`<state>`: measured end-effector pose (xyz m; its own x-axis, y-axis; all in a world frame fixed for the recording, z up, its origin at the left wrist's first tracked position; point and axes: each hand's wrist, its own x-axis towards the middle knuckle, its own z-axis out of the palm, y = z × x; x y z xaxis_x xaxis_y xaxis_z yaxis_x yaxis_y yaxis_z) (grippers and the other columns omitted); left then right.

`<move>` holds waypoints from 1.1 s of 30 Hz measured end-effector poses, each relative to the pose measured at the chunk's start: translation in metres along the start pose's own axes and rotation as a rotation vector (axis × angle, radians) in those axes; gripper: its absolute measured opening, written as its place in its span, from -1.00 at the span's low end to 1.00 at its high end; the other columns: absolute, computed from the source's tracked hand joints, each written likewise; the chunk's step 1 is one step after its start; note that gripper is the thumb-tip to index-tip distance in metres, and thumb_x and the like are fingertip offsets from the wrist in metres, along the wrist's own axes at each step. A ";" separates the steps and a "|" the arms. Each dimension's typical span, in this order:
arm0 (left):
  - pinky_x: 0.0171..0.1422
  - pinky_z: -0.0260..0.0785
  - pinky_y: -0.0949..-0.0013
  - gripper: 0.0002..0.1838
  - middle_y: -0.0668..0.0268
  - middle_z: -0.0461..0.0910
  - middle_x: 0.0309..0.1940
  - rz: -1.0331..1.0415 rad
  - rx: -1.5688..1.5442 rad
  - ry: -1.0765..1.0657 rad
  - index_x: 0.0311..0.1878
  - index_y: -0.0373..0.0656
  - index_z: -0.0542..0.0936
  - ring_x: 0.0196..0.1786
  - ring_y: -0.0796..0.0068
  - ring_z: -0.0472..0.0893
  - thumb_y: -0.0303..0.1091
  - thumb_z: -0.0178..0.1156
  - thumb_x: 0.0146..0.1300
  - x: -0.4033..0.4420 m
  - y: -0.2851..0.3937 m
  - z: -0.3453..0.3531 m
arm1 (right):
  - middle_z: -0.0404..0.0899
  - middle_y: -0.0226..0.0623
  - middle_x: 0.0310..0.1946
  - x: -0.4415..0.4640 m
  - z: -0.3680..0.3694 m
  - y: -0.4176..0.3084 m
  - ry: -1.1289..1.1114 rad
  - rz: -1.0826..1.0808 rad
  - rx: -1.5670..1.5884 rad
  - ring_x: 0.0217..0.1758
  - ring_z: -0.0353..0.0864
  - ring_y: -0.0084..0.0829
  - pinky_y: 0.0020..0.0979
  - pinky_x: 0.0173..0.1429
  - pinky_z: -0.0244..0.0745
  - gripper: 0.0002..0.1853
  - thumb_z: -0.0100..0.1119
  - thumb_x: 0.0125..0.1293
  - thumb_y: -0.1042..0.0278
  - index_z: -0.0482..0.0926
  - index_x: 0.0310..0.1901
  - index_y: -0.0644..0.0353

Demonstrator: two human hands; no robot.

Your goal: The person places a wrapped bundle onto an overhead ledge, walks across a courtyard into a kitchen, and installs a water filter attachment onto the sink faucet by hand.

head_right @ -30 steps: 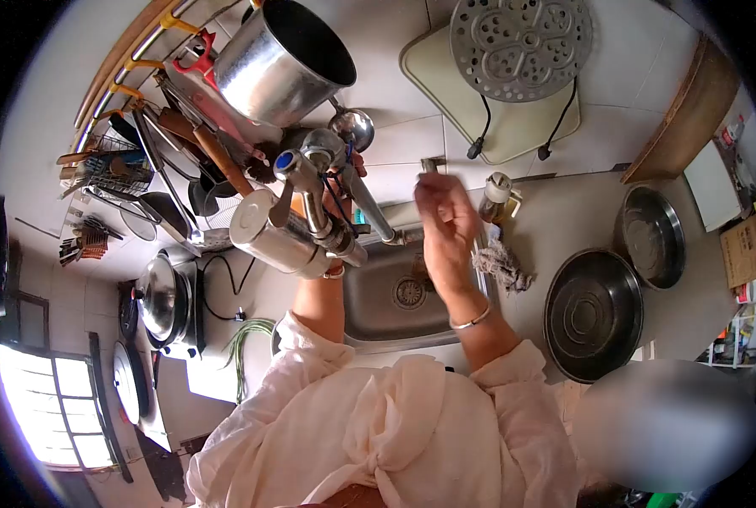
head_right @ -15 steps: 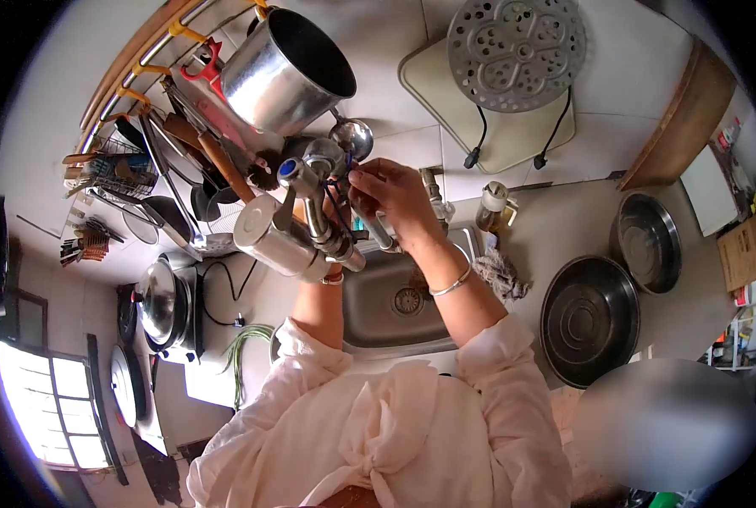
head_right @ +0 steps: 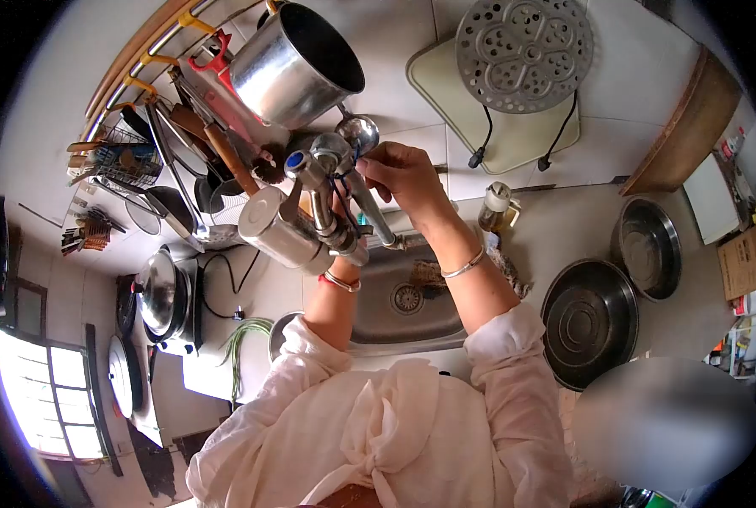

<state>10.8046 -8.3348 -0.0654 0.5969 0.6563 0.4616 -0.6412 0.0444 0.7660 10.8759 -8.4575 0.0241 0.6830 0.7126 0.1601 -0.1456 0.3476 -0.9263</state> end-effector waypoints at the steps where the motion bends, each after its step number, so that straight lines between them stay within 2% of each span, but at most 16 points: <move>1: -0.13 0.40 0.47 -0.59 0.43 0.50 -0.20 0.000 0.022 0.068 0.17 -0.15 0.40 -0.21 0.60 0.51 -0.17 0.14 0.36 -0.011 0.001 0.008 | 0.48 -0.48 -0.55 0.001 0.001 0.000 0.025 -0.030 -0.058 -0.57 0.34 -0.70 -0.62 -0.48 0.23 -0.86 0.29 0.26 0.35 0.59 -0.31 0.23; 2: -0.13 0.39 0.47 -0.61 0.43 0.49 -0.21 -0.001 0.044 0.133 0.16 -0.15 0.41 -0.21 0.59 0.50 -0.17 0.12 0.37 -0.022 0.016 0.026 | 0.47 -0.50 -0.55 0.001 0.002 -0.001 0.036 -0.060 -0.086 -0.57 0.32 -0.72 -0.63 -0.49 0.19 -0.86 0.29 0.25 0.35 0.59 -0.32 0.23; 6: -0.13 0.38 0.46 -0.65 0.36 0.52 -0.24 -0.003 -0.004 -0.124 0.14 -0.21 0.43 -0.22 0.55 0.50 -0.17 0.03 0.44 -0.032 0.022 0.015 | 0.43 -0.55 -0.58 -0.002 0.005 0.000 0.059 -0.104 -0.111 -0.59 0.24 -0.76 -0.65 -0.53 0.11 -0.85 0.31 0.23 0.34 0.60 -0.33 0.23; 8: -0.33 0.31 0.51 -0.59 0.29 0.55 -0.32 -0.077 0.043 -0.083 0.14 -0.24 0.46 -0.41 0.57 0.46 -0.09 0.00 0.46 -0.034 0.034 0.027 | 0.44 -0.56 -0.58 -0.001 0.005 -0.002 0.055 -0.065 -0.093 -0.59 0.24 -0.76 -0.64 -0.52 0.13 -0.86 0.32 0.23 0.35 0.61 -0.32 0.24; 11: -0.53 0.13 0.55 -0.56 0.26 0.54 -0.41 -0.371 -0.319 -0.145 0.14 -0.22 0.46 -0.60 0.63 0.31 -0.04 -0.02 0.46 -0.037 0.042 0.034 | 0.48 -0.56 -0.57 -0.001 0.001 -0.007 0.037 0.023 -0.086 -0.56 0.28 -0.74 -0.62 -0.47 0.19 -0.86 0.33 0.23 0.37 0.64 -0.30 0.26; 12: -0.62 -0.01 0.55 -0.55 0.22 0.54 -0.46 -0.354 -0.288 -0.104 0.08 -0.22 0.48 -0.69 0.66 0.21 0.01 -0.04 0.47 -0.039 0.042 0.043 | 0.48 -0.57 -0.57 0.001 -0.001 -0.007 0.035 0.035 -0.081 -0.56 0.28 -0.74 -0.61 -0.47 0.19 -0.85 0.33 0.23 0.36 0.64 -0.30 0.26; 14: -0.60 0.02 0.56 -0.57 0.24 0.53 -0.47 -0.250 -0.444 -0.235 0.03 -0.22 0.49 -0.68 0.66 0.22 0.00 -0.05 0.47 -0.037 0.028 0.041 | 0.47 -0.57 -0.57 0.002 -0.002 -0.007 0.040 0.028 -0.141 -0.57 0.28 -0.72 -0.61 -0.48 0.19 -0.84 0.35 0.20 0.35 0.65 -0.31 0.26; 16: -0.58 0.05 0.56 -0.63 0.29 0.50 -0.46 -0.283 -0.442 -0.209 -0.11 -0.17 0.50 -0.68 0.64 0.22 -0.01 -0.02 0.46 -0.039 0.034 0.048 | 0.48 -0.55 -0.57 0.006 -0.002 -0.007 0.034 0.060 -0.102 -0.57 0.30 -0.71 -0.61 -0.48 0.20 -0.84 0.35 0.20 0.35 0.65 -0.31 0.27; 19: -0.49 0.03 0.58 -0.61 0.47 0.41 -0.36 -0.271 -0.484 -0.317 -0.12 -0.11 0.42 -0.60 0.74 0.21 0.04 0.19 0.33 -0.028 0.034 0.052 | 0.49 -0.51 -0.56 0.012 -0.003 -0.007 0.006 0.105 -0.001 -0.57 0.33 -0.69 -0.59 -0.48 0.23 -0.85 0.33 0.20 0.37 0.65 -0.31 0.29; 20: -0.47 0.06 0.56 -0.71 0.48 0.35 -0.41 -0.367 -0.681 -0.273 -0.09 -0.12 0.44 -0.60 0.71 0.22 -0.09 0.12 0.40 -0.024 0.024 0.046 | 0.49 -0.49 -0.56 0.013 -0.003 -0.008 -0.005 0.120 0.038 -0.57 0.35 -0.68 -0.58 -0.48 0.24 -0.85 0.32 0.20 0.38 0.64 -0.31 0.29; 24: -0.49 0.07 0.54 -0.86 0.47 0.36 -0.40 -0.334 -0.876 -0.306 -0.11 -0.11 0.48 -0.59 0.69 0.24 -0.28 0.00 0.46 -0.016 0.030 0.055 | 0.56 -0.40 -0.54 0.012 -0.006 -0.023 -0.144 0.222 0.180 -0.58 0.41 -0.62 -0.55 -0.48 0.32 -0.84 0.29 0.21 0.41 0.63 -0.27 0.35; 27: -0.50 0.07 0.54 -0.85 0.47 0.34 -0.43 -0.324 -0.839 -0.279 -0.06 -0.11 0.48 -0.59 0.69 0.25 -0.29 -0.03 0.48 -0.018 0.027 0.054 | 0.60 -0.34 -0.51 0.020 -0.019 -0.014 -0.228 0.174 0.206 -0.60 0.44 -0.61 -0.55 -0.50 0.37 -0.82 0.30 0.21 0.42 0.64 -0.23 0.36; 28: -0.50 0.08 0.55 -0.84 0.47 0.31 -0.44 -0.360 -0.800 -0.230 -0.03 -0.10 0.49 -0.59 0.70 0.24 -0.30 -0.03 0.48 -0.018 0.027 0.051 | 0.60 -0.35 -0.51 0.021 -0.023 -0.014 -0.269 0.133 0.153 -0.59 0.45 -0.61 -0.55 -0.49 0.37 -0.82 0.30 0.21 0.41 0.65 -0.22 0.36; 30: -0.49 0.12 0.56 -0.84 0.44 0.32 -0.43 -0.339 -0.808 -0.279 -0.02 -0.13 0.48 -0.56 0.69 0.26 -0.32 -0.02 0.47 -0.017 0.025 0.051 | 0.60 -0.37 -0.52 0.024 -0.031 -0.020 -0.351 0.042 0.055 -0.58 0.47 -0.62 -0.55 -0.47 0.39 -0.80 0.30 0.22 0.39 0.67 -0.21 0.36; 33: -0.47 0.20 0.58 -0.84 0.38 0.32 -0.42 -0.332 -0.824 -0.280 -0.02 -0.18 0.47 -0.53 0.65 0.28 -0.36 0.00 0.45 -0.016 0.025 0.052 | 0.59 -0.40 -0.55 0.030 -0.040 -0.040 -0.349 -0.026 -0.404 -0.53 0.47 -0.65 -0.58 -0.41 0.40 -0.79 0.29 0.25 0.34 0.68 -0.23 0.35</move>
<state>10.8043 -8.3833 -0.0307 0.8368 0.3132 0.4490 -0.4929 0.7881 0.3687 10.9309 -8.4745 0.0525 0.3941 0.8911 0.2251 0.2023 0.1548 -0.9670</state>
